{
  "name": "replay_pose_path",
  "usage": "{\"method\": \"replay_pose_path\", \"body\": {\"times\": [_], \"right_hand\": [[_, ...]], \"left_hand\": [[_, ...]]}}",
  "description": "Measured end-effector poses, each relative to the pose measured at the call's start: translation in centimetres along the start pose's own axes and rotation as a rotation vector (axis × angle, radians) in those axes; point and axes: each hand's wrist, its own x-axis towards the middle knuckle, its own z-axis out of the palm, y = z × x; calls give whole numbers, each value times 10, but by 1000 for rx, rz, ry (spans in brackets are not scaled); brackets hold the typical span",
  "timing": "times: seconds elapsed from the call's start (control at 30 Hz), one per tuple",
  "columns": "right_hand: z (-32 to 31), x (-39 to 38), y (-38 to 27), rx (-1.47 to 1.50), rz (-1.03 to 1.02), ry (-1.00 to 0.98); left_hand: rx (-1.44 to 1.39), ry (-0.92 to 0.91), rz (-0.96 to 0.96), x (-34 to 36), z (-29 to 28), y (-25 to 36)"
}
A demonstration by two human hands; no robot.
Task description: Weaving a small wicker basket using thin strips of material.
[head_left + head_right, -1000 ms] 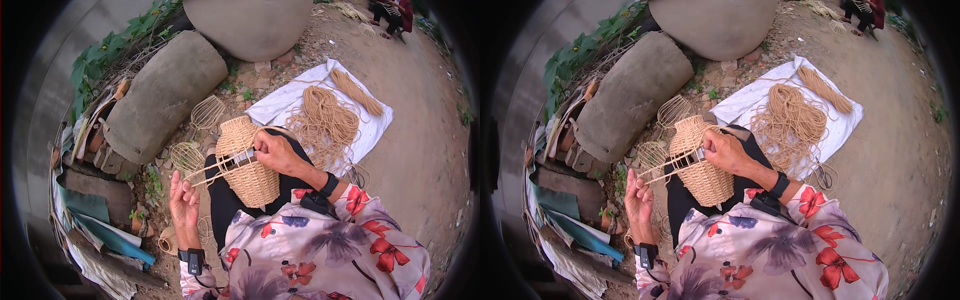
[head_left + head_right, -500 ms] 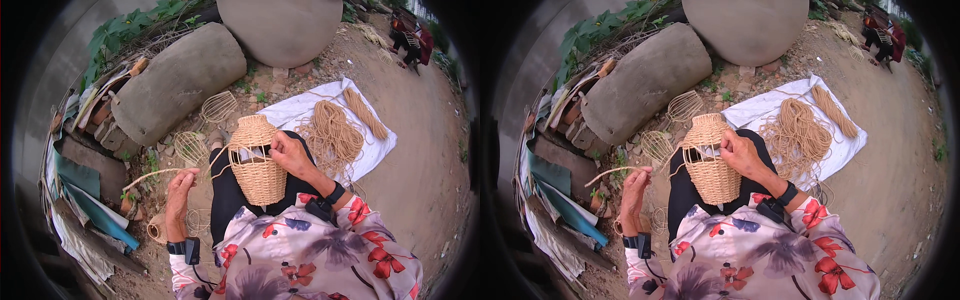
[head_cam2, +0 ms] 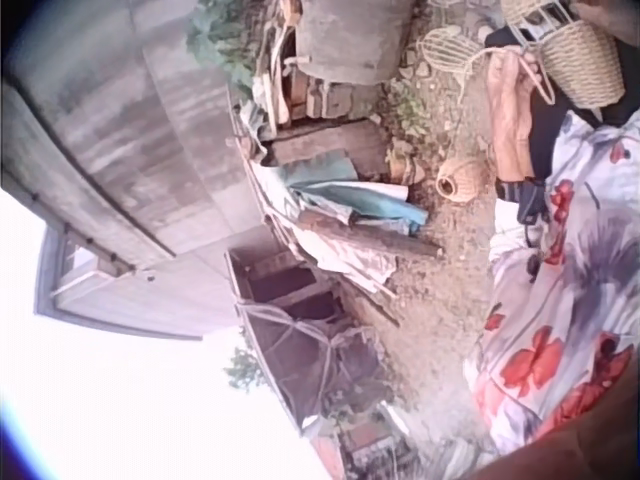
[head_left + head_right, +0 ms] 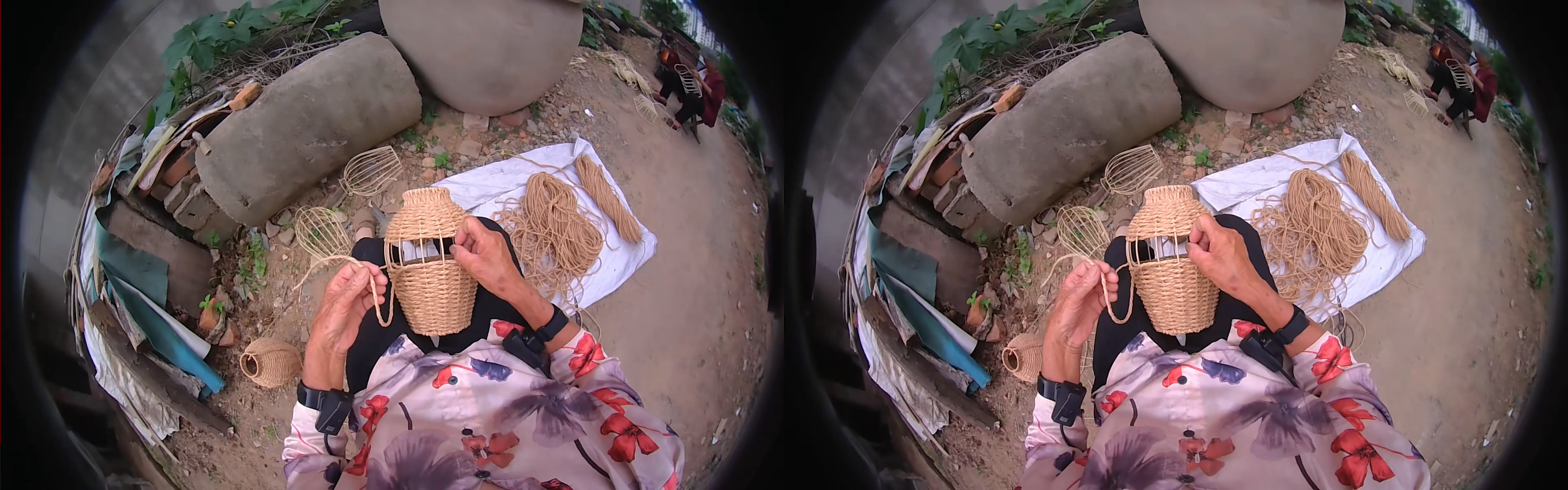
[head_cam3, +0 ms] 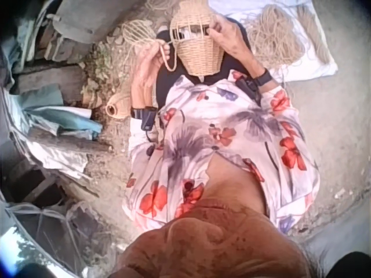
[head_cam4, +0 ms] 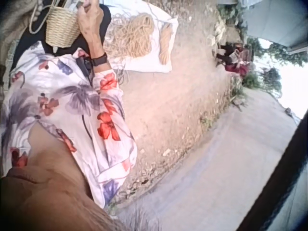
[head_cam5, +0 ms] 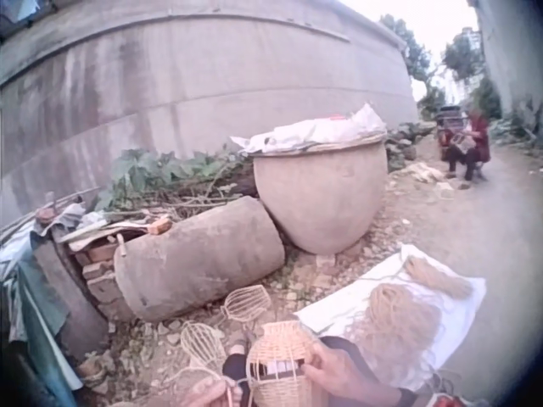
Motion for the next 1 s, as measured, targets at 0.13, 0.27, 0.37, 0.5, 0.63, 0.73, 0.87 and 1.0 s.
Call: {"method": "replay_pose_path", "body": {"times": [0.13, 0.27, 0.37, 0.5, 0.63, 0.73, 0.87, 1.0], "right_hand": [[2, -1, 0, -5, 11, -10], [-1, -3, -5, 27, 47, -53], [1, -3, -3, 33, 35, -40], [2, -2, -3, -14, -13, -22], [1, -2, -4, -12, 14, -26], [-1, -1, -4, -7, 17, -12], [-4, -2, -3, -43, 25, 8], [4, 0, -8, -66, 7, -27]], "left_hand": [[275, -48, 128, 34, 6, -19], [854, 110, 458, 54, 18, -36], [1155, 179, 715, 56, 23, -44], [1327, 317, 607, 60, 31, -45], [679, 174, 333, 63, 15, -47], [370, 208, 263, 55, -5, -41], [531, 491, 363, 67, -107, -52], [687, 838, 357, 66, -218, -76]]}}
